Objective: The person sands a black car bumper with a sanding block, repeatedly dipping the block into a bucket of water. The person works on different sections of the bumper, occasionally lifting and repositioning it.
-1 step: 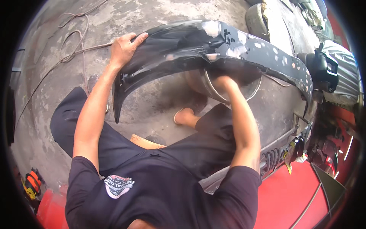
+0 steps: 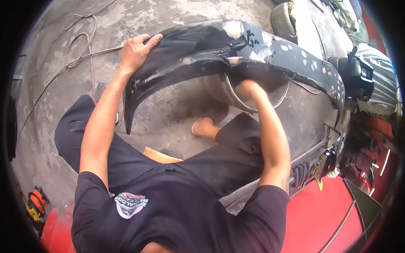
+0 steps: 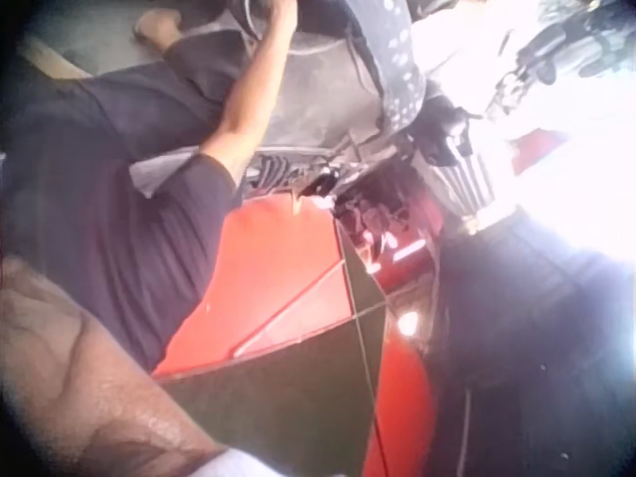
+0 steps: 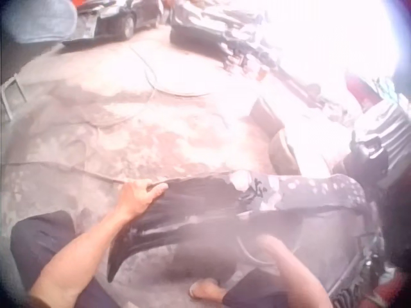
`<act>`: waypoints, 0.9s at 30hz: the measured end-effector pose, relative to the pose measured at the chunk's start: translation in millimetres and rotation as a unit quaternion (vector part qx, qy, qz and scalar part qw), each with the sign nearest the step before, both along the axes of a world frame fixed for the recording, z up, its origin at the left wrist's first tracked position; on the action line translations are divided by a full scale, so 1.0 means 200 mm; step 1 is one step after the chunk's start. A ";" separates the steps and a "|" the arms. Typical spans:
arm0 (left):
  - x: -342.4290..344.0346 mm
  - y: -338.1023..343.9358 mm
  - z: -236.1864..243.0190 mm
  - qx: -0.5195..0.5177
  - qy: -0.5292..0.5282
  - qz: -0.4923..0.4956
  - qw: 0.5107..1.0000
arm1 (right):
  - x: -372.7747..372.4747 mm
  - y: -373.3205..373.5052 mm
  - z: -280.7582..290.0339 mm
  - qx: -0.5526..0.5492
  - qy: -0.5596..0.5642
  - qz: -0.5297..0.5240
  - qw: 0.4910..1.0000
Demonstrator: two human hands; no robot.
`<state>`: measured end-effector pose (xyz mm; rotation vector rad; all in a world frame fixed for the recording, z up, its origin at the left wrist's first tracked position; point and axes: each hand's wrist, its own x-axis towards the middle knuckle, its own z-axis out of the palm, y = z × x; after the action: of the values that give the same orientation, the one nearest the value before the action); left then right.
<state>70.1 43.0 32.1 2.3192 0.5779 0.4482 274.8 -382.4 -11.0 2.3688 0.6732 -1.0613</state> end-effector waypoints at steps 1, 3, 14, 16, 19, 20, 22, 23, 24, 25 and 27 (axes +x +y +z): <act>0.00 0.01 0.05 -0.010 0.061 -0.008 0.998 | -0.04 0.03 0.23 0.072 -0.022 -0.008 0.997; 0.02 0.00 0.07 -0.008 0.045 -0.018 0.999 | -0.17 -0.01 0.63 0.226 -0.030 -0.023 0.973; 0.04 0.00 0.06 -0.026 0.045 -0.013 0.999 | -0.45 0.53 0.86 0.556 -0.188 0.216 0.781; 0.04 0.00 0.06 -0.031 0.051 -0.014 0.998 | -0.53 0.66 0.67 0.611 -0.159 0.214 0.746; 0.02 0.01 0.04 -0.058 0.045 -0.013 0.997 | -0.73 0.86 0.63 0.618 -0.074 0.282 0.730; 0.02 0.01 0.02 -0.061 0.048 -0.013 0.997 | -0.73 0.88 0.64 0.617 -0.065 0.290 0.729; 0.01 0.02 -0.01 -0.069 0.053 -0.019 0.996 | -0.57 0.77 0.70 0.578 -0.064 0.286 0.762; 0.00 0.03 -0.01 -0.070 0.041 -0.020 0.997 | -0.49 0.69 0.76 0.567 -0.094 0.249 0.779; 0.00 0.00 -0.01 -0.075 0.030 -0.026 0.996 | -0.39 0.59 0.79 0.559 -0.112 0.226 0.790; 0.00 -0.01 0.01 -0.078 0.017 -0.034 0.996 | -0.35 0.52 0.78 0.552 -0.133 0.227 0.791; -0.01 0.00 0.03 -0.074 0.017 -0.023 0.997 | -0.41 0.56 0.78 0.545 -0.148 0.232 0.792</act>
<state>67.9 42.5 38.2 2.1983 0.5544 0.3330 192.3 -271.4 144.1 2.8324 2.0023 0.0293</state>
